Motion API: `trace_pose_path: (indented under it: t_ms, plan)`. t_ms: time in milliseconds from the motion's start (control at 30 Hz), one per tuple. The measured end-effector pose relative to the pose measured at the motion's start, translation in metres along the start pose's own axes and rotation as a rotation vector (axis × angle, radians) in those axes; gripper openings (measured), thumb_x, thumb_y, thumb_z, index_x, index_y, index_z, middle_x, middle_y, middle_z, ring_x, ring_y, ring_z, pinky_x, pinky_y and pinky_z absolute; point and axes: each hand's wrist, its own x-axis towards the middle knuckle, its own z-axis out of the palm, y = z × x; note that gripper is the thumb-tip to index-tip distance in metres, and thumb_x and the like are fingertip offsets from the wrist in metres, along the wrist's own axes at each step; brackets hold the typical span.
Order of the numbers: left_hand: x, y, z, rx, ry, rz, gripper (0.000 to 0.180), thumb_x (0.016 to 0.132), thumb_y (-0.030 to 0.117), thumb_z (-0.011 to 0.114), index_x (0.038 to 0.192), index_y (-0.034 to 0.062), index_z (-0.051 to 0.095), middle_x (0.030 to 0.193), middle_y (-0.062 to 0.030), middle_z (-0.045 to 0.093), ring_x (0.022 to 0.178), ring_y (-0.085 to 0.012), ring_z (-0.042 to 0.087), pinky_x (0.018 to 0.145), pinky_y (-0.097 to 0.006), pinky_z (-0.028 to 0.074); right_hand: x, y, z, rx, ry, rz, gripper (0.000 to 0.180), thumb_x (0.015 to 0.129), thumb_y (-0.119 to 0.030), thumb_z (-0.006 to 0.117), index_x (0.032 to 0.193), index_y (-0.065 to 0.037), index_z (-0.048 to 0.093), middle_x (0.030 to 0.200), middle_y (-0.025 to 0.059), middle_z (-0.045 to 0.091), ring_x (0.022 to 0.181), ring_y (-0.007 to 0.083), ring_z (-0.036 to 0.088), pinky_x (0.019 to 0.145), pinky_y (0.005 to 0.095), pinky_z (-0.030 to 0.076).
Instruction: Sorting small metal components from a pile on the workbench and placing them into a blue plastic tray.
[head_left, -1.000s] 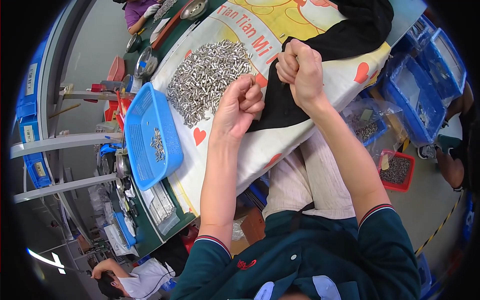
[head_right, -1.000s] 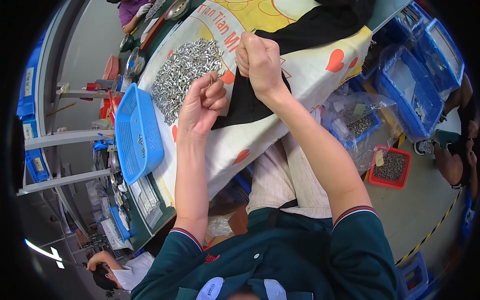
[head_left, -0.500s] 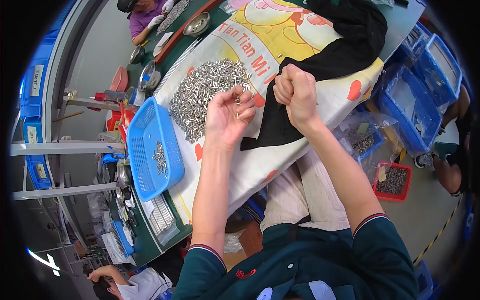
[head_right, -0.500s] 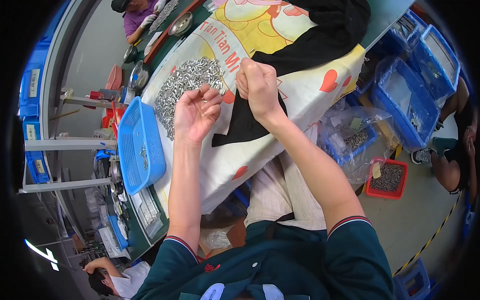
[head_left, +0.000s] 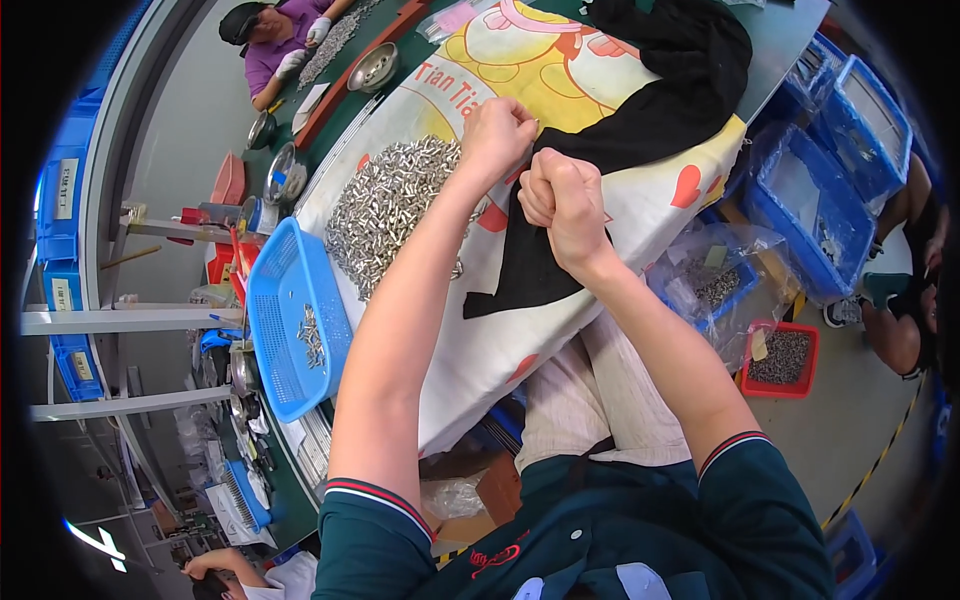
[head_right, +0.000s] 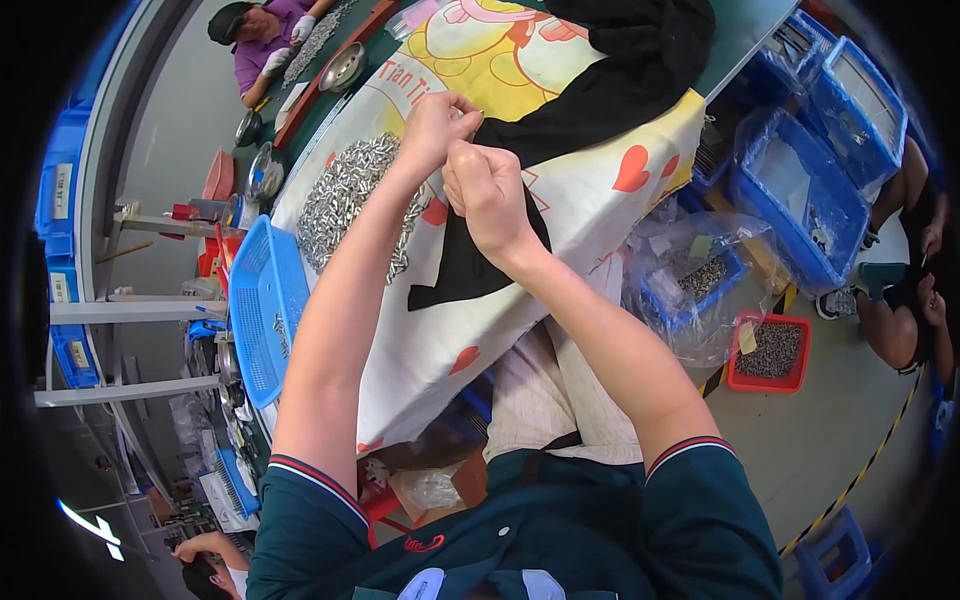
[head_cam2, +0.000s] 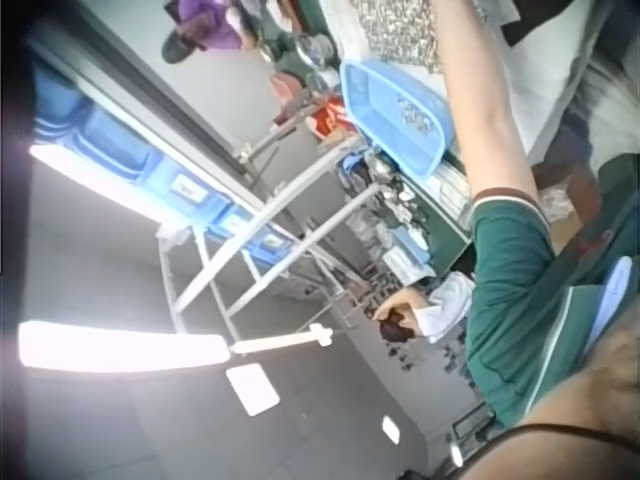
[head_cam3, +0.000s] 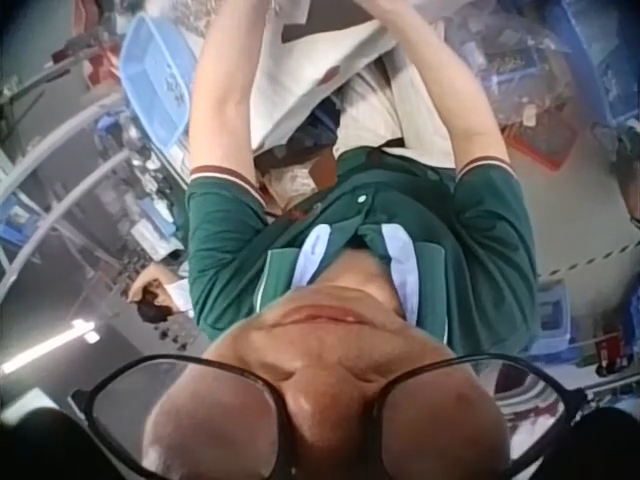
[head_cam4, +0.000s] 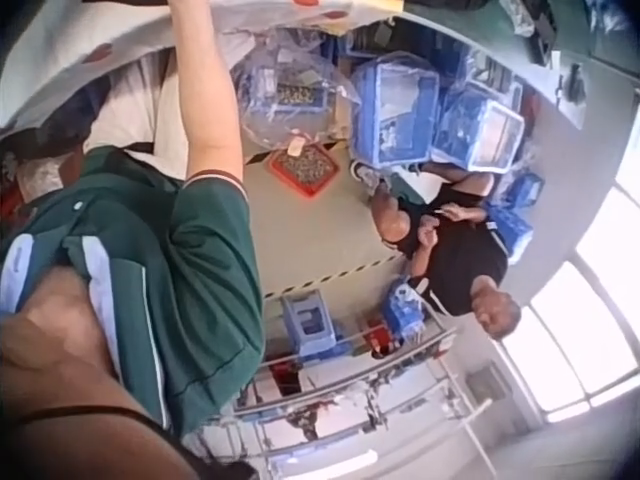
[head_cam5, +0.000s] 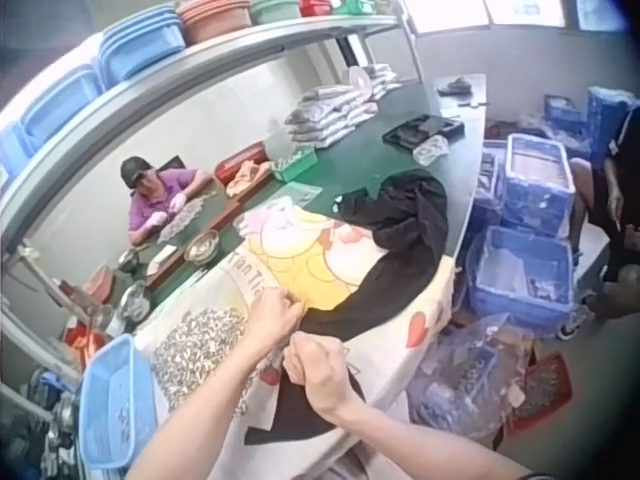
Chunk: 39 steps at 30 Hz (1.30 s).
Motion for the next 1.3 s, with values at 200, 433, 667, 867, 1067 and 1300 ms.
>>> trace_pose_path:
  t_ms: [200, 433, 667, 867, 1067, 1300]
  plan:
    - [-0.020, -0.015, -0.014, -0.025, 0.048, 0.052, 0.019, 0.071, 0.016, 0.060, 0.075, -0.0023, 0.063, 0.065, -0.0140, 0.062, 0.063, -0.0222, 0.060, 0.060, -0.033, 0.047, 0.001, 0.000, 0.000, -0.006, 0.003, 0.001, 0.038, 0.089, -0.018, 0.036, 0.053, -0.009, 0.029, 0.044, -0.0028, 0.025, 0.037, 0.0058, 0.019, 0.037, 0.0233, 0.015]
    - [-0.117, 0.009, -0.037, -0.248, -0.064, -0.066, 0.011, 0.075, 0.008, 0.060, 0.078, -0.0027, 0.059, 0.057, -0.0088, 0.056, 0.050, -0.0141, 0.052, 0.050, -0.029, 0.042, 0.001, -0.001, 0.001, 0.031, 0.013, 0.030, 0.037, 0.088, -0.016, 0.038, 0.053, -0.009, 0.030, 0.044, -0.0035, 0.027, 0.037, 0.0045, 0.019, 0.037, 0.0232, 0.016]
    - [-0.144, 0.013, -0.016, -0.252, 0.016, -0.064, 0.008, 0.075, 0.004, 0.060, 0.077, -0.0023, 0.057, 0.061, -0.0158, 0.058, 0.053, -0.0253, 0.058, 0.052, -0.033, 0.044, 0.000, 0.000, -0.004, 0.143, -0.027, 0.005, 0.036, 0.087, -0.014, 0.038, 0.052, -0.009, 0.029, 0.044, -0.0036, 0.028, 0.037, 0.0038, 0.019, 0.035, 0.0230, 0.015]
    - [-0.144, 0.018, -0.017, -0.247, 0.007, -0.090, 0.007, 0.075, 0.003, 0.060, 0.077, -0.0028, 0.057, 0.061, -0.0154, 0.058, 0.051, -0.0233, 0.058, 0.052, -0.032, 0.044, -0.001, -0.002, -0.004, 0.111, -0.020, 0.042, 0.036, 0.086, -0.014, 0.038, 0.052, -0.009, 0.029, 0.044, -0.0039, 0.028, 0.037, 0.0040, 0.019, 0.036, 0.0230, 0.016]
    - [-0.144, 0.018, -0.017, -0.216, 0.001, -0.100, 0.007, 0.076, 0.003, 0.060, 0.078, -0.0026, 0.058, 0.061, -0.0147, 0.058, 0.051, -0.0224, 0.057, 0.052, -0.031, 0.044, -0.001, -0.003, -0.004, 0.131, -0.026, 0.057, 0.037, 0.086, -0.015, 0.038, 0.051, -0.009, 0.029, 0.043, -0.0036, 0.027, 0.037, 0.0041, 0.019, 0.036, 0.0234, 0.016]
    - [-0.145, 0.018, -0.017, -0.212, 0.001, -0.107, 0.007, 0.076, 0.004, 0.060, 0.078, -0.0021, 0.058, 0.060, -0.0140, 0.058, 0.051, -0.0216, 0.057, 0.052, -0.031, 0.044, -0.002, -0.003, -0.004, 0.138, -0.020, 0.063, 0.038, 0.087, -0.016, 0.038, 0.051, -0.009, 0.028, 0.043, -0.0035, 0.027, 0.037, 0.0043, 0.019, 0.036, 0.0236, 0.016]
